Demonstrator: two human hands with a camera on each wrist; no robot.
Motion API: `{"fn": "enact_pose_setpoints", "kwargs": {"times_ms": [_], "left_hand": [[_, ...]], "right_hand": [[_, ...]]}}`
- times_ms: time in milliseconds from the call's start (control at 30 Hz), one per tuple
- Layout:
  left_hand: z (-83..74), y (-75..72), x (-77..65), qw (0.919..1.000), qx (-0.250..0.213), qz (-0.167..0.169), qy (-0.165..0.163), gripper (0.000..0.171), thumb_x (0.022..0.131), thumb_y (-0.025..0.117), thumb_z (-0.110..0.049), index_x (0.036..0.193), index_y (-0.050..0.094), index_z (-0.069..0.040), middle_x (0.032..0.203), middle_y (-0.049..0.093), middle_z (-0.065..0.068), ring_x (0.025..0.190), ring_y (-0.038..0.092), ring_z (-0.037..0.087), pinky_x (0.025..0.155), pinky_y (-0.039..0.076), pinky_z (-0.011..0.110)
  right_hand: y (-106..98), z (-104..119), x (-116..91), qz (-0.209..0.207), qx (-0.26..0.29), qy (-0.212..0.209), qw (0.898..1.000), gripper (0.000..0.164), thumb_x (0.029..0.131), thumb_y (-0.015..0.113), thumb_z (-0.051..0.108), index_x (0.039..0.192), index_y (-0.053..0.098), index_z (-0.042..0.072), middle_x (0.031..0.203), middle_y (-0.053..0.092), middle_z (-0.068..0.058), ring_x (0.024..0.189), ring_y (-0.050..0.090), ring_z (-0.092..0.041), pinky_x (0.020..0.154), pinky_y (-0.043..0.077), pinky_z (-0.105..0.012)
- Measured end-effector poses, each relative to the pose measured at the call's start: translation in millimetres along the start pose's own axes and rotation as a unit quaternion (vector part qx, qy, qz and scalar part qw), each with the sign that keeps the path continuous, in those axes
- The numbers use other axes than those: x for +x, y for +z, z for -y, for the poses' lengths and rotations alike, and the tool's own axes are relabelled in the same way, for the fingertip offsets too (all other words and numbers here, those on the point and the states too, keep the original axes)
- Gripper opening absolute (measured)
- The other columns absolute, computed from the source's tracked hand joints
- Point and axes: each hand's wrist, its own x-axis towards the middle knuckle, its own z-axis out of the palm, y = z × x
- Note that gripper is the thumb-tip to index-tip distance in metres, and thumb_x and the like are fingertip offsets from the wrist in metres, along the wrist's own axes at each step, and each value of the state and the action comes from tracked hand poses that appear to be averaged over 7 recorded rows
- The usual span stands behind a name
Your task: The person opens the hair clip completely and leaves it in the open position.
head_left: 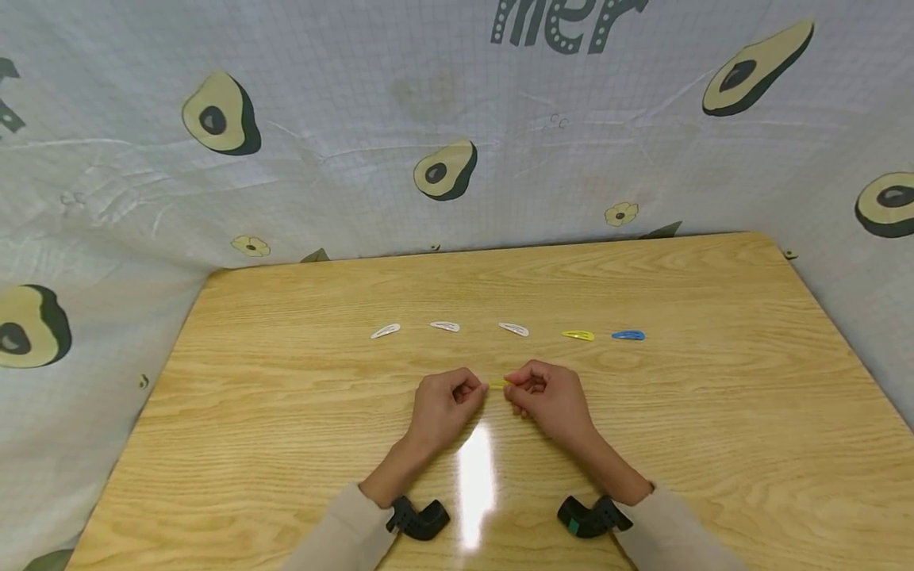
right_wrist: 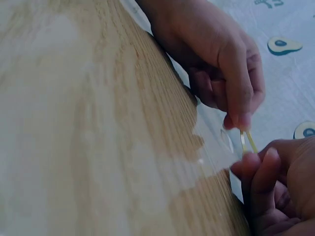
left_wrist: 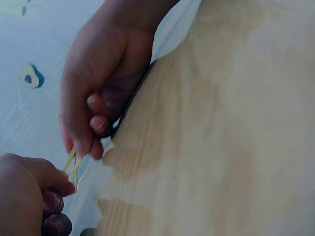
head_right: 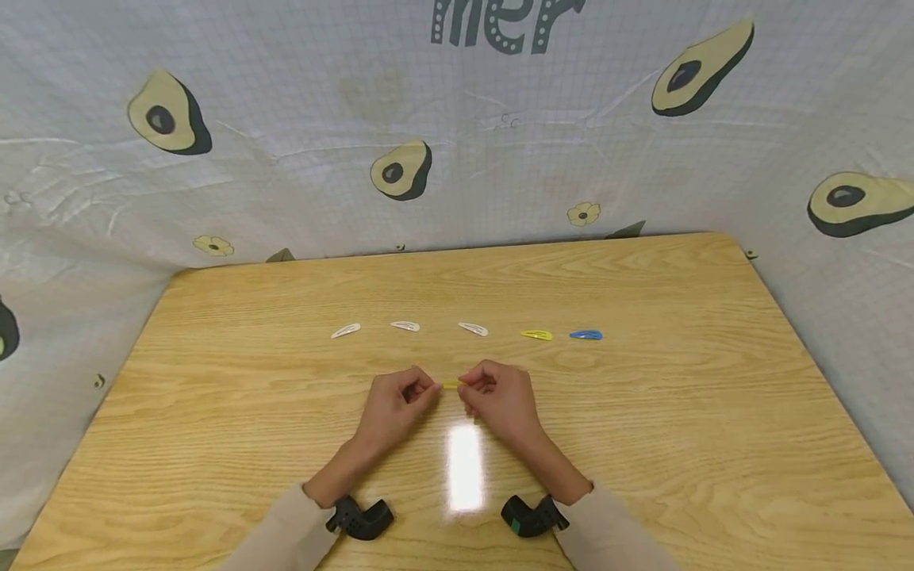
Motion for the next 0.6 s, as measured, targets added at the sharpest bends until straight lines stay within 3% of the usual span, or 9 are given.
{"fn": "enact_pose_setpoints", "kwargs": {"times_ms": [133,233,600], "left_hand": [[1.9,1.4,-1.4,0.9996,0.007,-0.008,0.025,0.016,0.084,0.070,-0.002,0.070,0.067,-0.010,0.056,0.052,-0.010,0.048,0.041,0.000,0.045,0.039,0.020],[2.9,0.8,-0.7,0.9995,0.004,-0.020,0.025,0.013,0.085,0.071,-0.004,0.072,0.069,-0.009,0.058,0.055,-0.008,0.049,0.044,0.000,0.046,0.040,0.020],[11.5,-6.8,-5.0,0.9968,-0.028,-0.068,0.033,0.004,0.083,0.075,-0.010,0.083,0.071,-0.008,0.070,0.061,-0.004,0.054,0.047,0.005,0.048,0.041,0.021]], "right_hand": [[2.8,22.8,-6.4,-0.012,-0.026,-0.004,1.000,0.004,0.085,0.069,-0.002,0.088,0.069,-0.005,0.069,0.066,-0.015,0.054,0.061,-0.026,0.049,0.049,-0.027],[2.5,38.0,-10.2,-0.011,-0.029,-0.005,0.999,0.005,0.085,0.068,-0.004,0.089,0.068,-0.008,0.073,0.067,-0.020,0.057,0.062,-0.032,0.051,0.050,-0.027],[12.5,35.7,-8.9,-0.023,-0.010,-0.026,0.999,0.006,0.085,0.068,-0.004,0.090,0.068,-0.008,0.080,0.068,-0.021,0.064,0.066,-0.034,0.057,0.054,-0.034]]}}
